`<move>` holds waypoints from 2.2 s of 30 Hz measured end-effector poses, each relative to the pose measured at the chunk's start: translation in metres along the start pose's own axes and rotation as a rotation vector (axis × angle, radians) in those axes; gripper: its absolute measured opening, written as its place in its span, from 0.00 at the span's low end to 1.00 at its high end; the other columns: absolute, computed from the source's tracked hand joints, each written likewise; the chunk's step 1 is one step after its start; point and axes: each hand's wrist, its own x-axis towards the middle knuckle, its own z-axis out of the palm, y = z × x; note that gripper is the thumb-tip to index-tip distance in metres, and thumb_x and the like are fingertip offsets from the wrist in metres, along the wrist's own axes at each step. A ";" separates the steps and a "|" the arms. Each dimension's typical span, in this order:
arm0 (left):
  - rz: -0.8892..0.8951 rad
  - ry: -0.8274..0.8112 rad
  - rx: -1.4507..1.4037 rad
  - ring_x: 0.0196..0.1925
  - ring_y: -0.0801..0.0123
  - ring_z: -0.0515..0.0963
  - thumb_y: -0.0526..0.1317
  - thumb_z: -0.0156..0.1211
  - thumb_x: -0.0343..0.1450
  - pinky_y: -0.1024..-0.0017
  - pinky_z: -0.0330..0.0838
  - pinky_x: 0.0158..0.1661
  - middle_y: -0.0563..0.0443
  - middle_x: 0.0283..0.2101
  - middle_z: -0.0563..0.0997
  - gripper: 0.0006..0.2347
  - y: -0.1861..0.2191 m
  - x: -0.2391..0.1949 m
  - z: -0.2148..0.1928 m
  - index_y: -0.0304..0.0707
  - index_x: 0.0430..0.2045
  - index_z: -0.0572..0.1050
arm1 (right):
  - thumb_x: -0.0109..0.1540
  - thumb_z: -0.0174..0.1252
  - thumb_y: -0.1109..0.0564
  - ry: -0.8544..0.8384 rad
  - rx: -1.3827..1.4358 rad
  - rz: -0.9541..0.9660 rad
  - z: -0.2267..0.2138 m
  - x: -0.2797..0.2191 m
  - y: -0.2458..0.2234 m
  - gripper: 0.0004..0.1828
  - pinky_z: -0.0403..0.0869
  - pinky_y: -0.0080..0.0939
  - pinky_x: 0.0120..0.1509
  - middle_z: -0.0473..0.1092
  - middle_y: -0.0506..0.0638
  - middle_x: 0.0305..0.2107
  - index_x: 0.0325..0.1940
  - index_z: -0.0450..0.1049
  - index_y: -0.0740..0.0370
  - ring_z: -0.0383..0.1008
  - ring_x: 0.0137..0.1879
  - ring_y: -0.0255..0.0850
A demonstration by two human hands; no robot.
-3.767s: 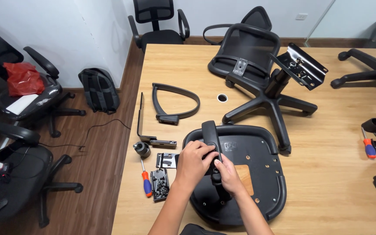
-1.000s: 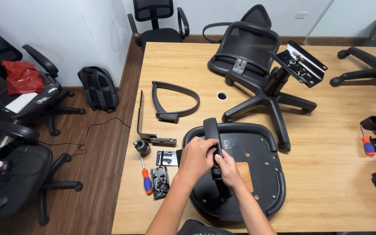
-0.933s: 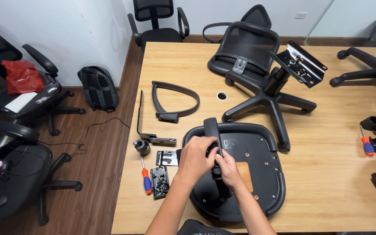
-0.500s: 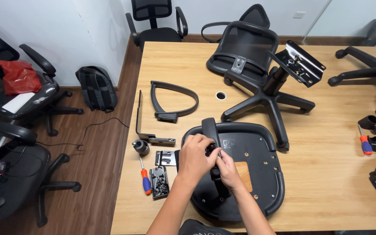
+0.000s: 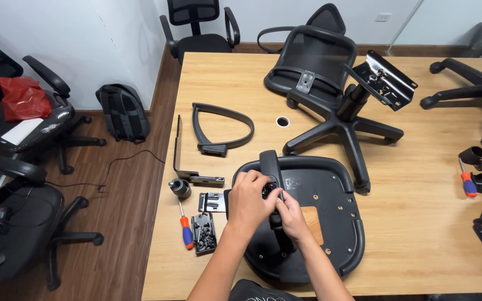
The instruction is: The person assembles an office chair on a table, attaching an armrest and a metal mounting bracket to the underside of the seat. They pick screws from a parts tray, align the armrest and bracket against the seat, and drive the screws in using a screwdriver, steadying the parts with the other hand.
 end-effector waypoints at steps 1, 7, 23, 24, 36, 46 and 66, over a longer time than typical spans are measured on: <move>0.000 -0.002 0.000 0.40 0.53 0.78 0.39 0.73 0.58 0.61 0.75 0.37 0.47 0.33 0.81 0.09 -0.004 -0.002 0.004 0.34 0.25 0.83 | 0.69 0.49 0.55 0.001 0.001 0.001 0.001 0.000 -0.001 0.19 0.71 0.33 0.51 0.74 0.50 0.42 0.61 0.70 0.70 0.71 0.46 0.33; 0.063 -0.061 0.062 0.42 0.58 0.79 0.36 0.68 0.65 0.63 0.76 0.42 0.53 0.33 0.82 0.04 -0.019 -0.009 0.017 0.39 0.29 0.85 | 0.68 0.48 0.56 0.010 -0.023 -0.017 0.014 -0.002 -0.020 0.20 0.71 0.32 0.55 0.74 0.49 0.45 0.61 0.70 0.69 0.72 0.50 0.31; 0.070 -0.058 -0.040 0.42 0.52 0.80 0.31 0.67 0.59 0.61 0.76 0.42 0.45 0.34 0.83 0.12 -0.004 -0.003 0.003 0.35 0.36 0.82 | 0.70 0.49 0.56 -0.035 0.010 -0.009 0.006 -0.002 -0.004 0.19 0.71 0.32 0.51 0.74 0.49 0.44 0.61 0.69 0.70 0.71 0.47 0.31; 0.052 -0.006 -0.017 0.41 0.51 0.79 0.35 0.72 0.59 0.60 0.75 0.41 0.44 0.35 0.83 0.11 -0.001 -0.002 0.000 0.33 0.33 0.81 | 0.70 0.49 0.56 -0.036 0.020 0.002 0.005 -0.002 -0.003 0.19 0.71 0.33 0.49 0.73 0.49 0.43 0.61 0.69 0.71 0.71 0.46 0.32; 0.037 -0.078 0.038 0.43 0.52 0.78 0.37 0.73 0.61 0.60 0.75 0.43 0.45 0.35 0.83 0.14 -0.007 -0.001 0.001 0.34 0.39 0.81 | 0.70 0.49 0.56 -0.018 -0.025 -0.003 0.005 -0.002 -0.004 0.19 0.71 0.34 0.52 0.74 0.51 0.44 0.61 0.70 0.72 0.71 0.47 0.33; 0.143 -0.045 0.011 0.42 0.51 0.78 0.37 0.72 0.57 0.60 0.75 0.41 0.44 0.35 0.82 0.14 -0.008 0.001 -0.003 0.33 0.35 0.81 | 0.69 0.49 0.56 -0.018 -0.019 -0.003 0.006 -0.002 -0.001 0.20 0.71 0.33 0.52 0.74 0.50 0.44 0.62 0.69 0.70 0.72 0.48 0.32; 0.067 -0.067 -0.012 0.43 0.53 0.79 0.38 0.72 0.60 0.60 0.75 0.43 0.47 0.35 0.84 0.12 -0.011 0.000 0.000 0.36 0.35 0.82 | 0.69 0.49 0.55 0.028 -0.012 0.017 0.007 -0.004 -0.011 0.17 0.69 0.31 0.43 0.73 0.46 0.35 0.55 0.72 0.69 0.69 0.39 0.29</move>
